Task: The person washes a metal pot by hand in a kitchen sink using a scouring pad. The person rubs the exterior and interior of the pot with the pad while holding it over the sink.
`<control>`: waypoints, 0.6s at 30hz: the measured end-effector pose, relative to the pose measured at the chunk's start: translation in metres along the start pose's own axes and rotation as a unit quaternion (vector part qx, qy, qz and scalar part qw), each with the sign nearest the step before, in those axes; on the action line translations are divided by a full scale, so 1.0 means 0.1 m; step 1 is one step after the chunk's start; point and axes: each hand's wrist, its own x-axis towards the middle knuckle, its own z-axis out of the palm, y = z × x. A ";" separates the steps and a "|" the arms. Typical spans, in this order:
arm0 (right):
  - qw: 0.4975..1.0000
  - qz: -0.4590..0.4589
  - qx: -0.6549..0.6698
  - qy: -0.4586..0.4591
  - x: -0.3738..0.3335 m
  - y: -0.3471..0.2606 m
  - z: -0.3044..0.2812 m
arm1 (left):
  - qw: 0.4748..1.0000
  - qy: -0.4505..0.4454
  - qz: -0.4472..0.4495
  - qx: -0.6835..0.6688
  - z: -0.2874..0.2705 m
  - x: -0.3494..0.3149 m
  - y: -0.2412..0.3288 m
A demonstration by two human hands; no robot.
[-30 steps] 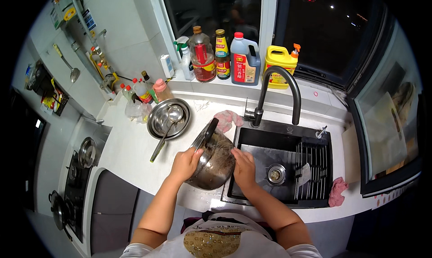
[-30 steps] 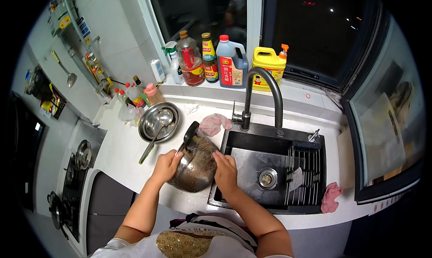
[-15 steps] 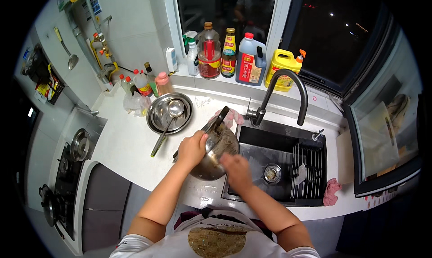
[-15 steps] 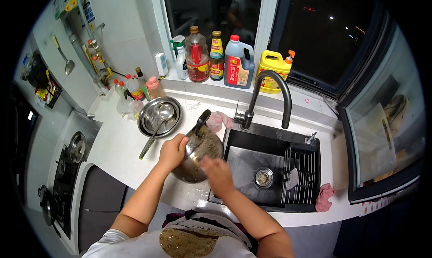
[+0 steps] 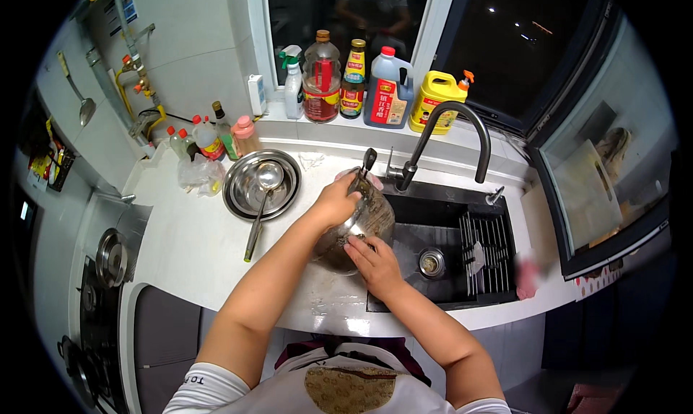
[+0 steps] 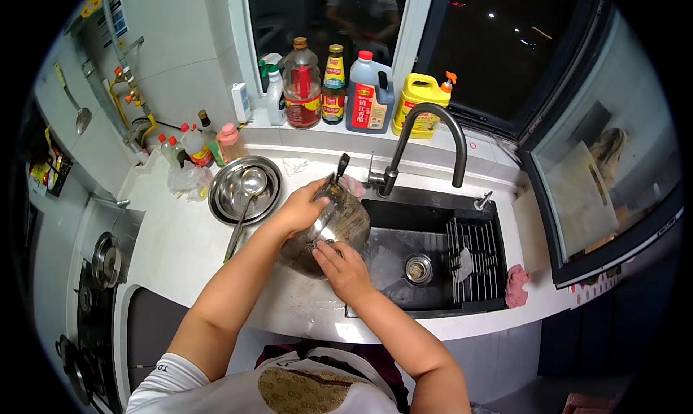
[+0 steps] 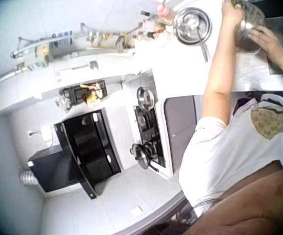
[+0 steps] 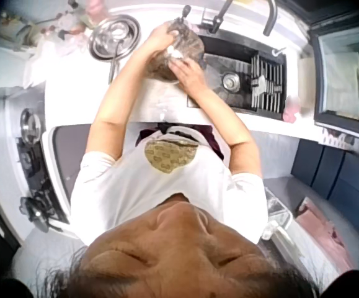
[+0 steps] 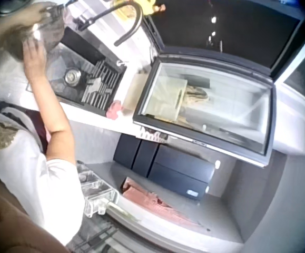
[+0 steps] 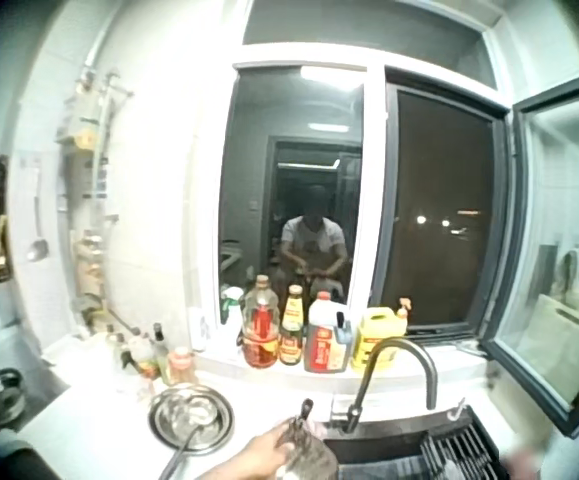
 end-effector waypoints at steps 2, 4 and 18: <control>0.994 0.089 -0.032 0.047 -0.01 0.23 0.02 | 0.999 0.013 -0.006 0.043 -0.01 -0.10 -0.06; 0.971 0.189 -0.065 0.134 0.09 0.39 0.10 | 0.994 0.068 -0.039 0.077 0.00 -0.19 -0.06; 0.997 -0.035 0.033 0.060 0.10 0.37 0.23 | 0.977 0.143 -0.066 0.141 -0.02 0.19 -0.24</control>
